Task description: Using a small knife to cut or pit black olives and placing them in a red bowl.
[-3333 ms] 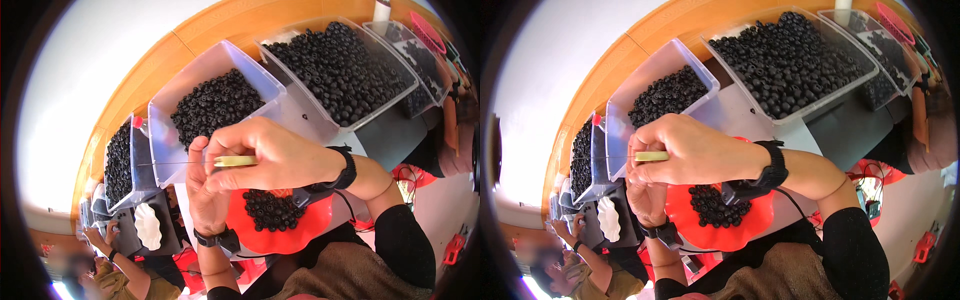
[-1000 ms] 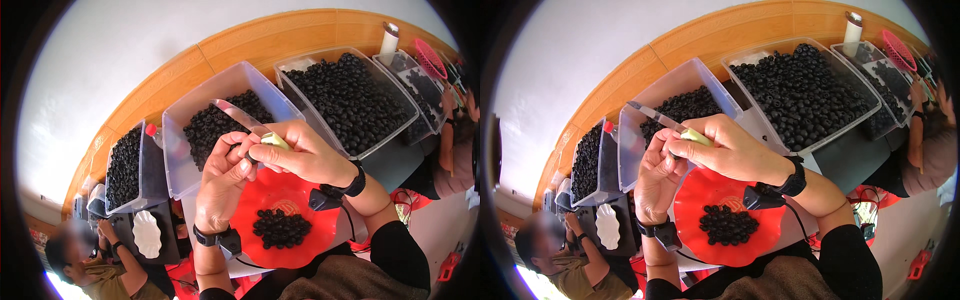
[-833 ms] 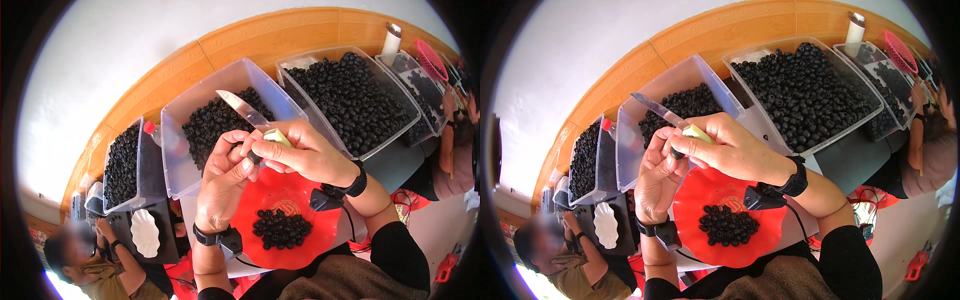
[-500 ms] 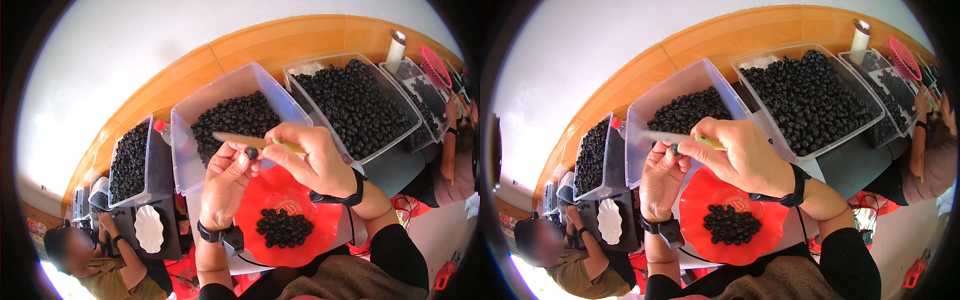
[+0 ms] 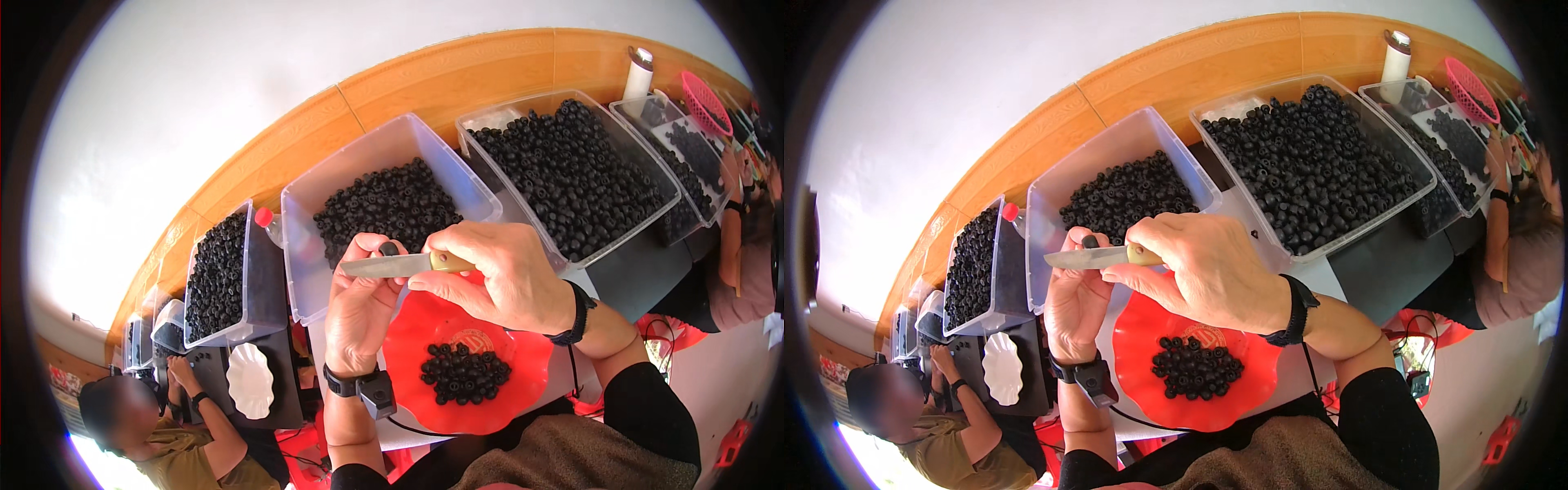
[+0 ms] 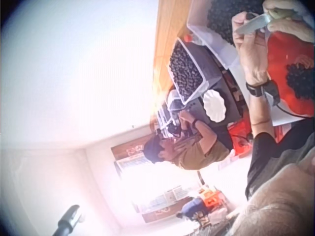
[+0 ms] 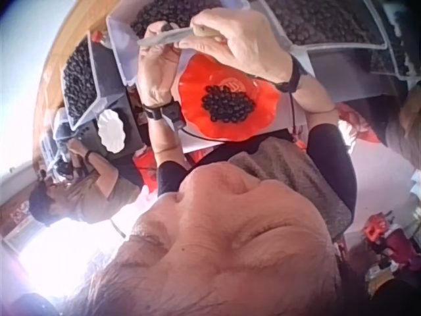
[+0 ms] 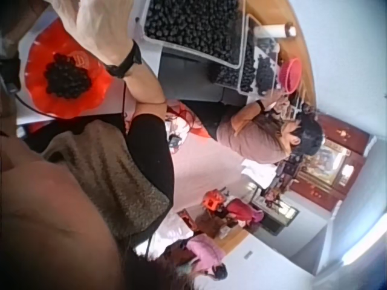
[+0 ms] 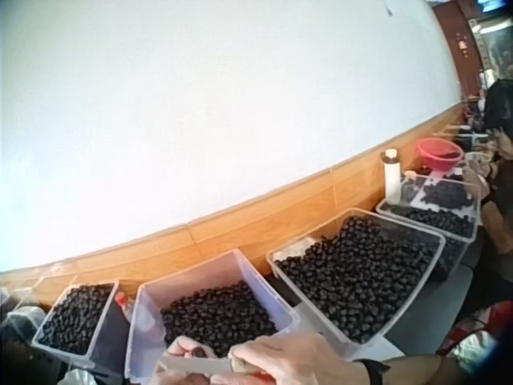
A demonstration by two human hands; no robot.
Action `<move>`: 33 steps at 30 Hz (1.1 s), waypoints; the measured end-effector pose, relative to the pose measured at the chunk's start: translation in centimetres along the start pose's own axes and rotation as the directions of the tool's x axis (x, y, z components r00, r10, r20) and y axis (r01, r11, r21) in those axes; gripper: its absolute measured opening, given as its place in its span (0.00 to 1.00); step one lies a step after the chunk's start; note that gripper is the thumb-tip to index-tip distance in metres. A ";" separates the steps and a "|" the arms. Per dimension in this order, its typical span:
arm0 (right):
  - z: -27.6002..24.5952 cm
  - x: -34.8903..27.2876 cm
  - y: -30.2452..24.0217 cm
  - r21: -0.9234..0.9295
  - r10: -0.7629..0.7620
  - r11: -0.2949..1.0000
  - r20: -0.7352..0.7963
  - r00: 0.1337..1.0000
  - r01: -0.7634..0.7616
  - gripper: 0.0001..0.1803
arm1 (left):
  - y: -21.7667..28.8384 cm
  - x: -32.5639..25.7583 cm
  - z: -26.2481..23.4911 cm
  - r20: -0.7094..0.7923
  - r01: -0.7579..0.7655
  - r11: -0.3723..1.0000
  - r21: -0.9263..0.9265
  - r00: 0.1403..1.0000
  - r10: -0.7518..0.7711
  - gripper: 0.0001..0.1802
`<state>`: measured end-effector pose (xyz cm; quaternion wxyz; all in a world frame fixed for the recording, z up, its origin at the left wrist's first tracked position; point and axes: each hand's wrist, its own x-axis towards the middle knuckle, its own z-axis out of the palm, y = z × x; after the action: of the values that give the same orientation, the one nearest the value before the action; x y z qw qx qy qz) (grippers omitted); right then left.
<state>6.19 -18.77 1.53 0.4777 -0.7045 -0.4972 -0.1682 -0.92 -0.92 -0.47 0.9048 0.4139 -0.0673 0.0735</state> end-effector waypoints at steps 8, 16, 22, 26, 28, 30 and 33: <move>0.1 0.3 0.1 0.044 0.054 0.998 0.006 0.999 -0.055 0.12 | 0.1 0.1 -0.6 0.025 -0.013 1.000 0.001 1.000 0.013 0.10; 0.2 0.9 1.8 -0.061 0.136 0.988 -0.062 0.989 -0.139 0.10 | 1.4 -1.0 0.7 0.065 -0.010 0.999 0.043 0.998 0.008 0.14; 0.4 0.2 -0.2 0.134 0.194 0.973 -0.032 0.981 -0.188 0.14 | 1.4 -0.4 0.9 -0.108 -0.049 0.999 0.023 0.993 0.051 0.25; 0.9 -0.2 -0.8 0.094 0.033 0.995 -0.003 0.999 -0.032 0.14 | 1.1 -0.4 -0.3 0.012 -0.023 0.999 -0.037 1.000 0.024 0.27; 0.9 -0.2 -0.7 0.006 -0.041 0.999 -0.039 0.998 0.041 0.16 | 1.1 -0.5 -0.2 -0.014 -0.006 1.000 -0.016 1.000 0.006 0.28; 0.9 -0.2 -0.6 -0.011 -0.036 0.999 -0.046 0.998 0.036 0.16 | 1.0 -0.4 -0.2 -0.003 -0.017 1.000 0.006 1.000 0.017 0.29; 1.0 -0.1 -0.5 -0.031 -0.039 0.999 -0.074 0.996 0.037 0.14 | 0.9 -0.3 0.0 -0.013 -0.023 1.000 0.008 1.000 0.023 0.31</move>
<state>5.48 -18.01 1.20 0.4820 -0.6951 -0.4898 -0.2111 -1.42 -0.36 0.16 0.9027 0.4163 -0.0659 0.0868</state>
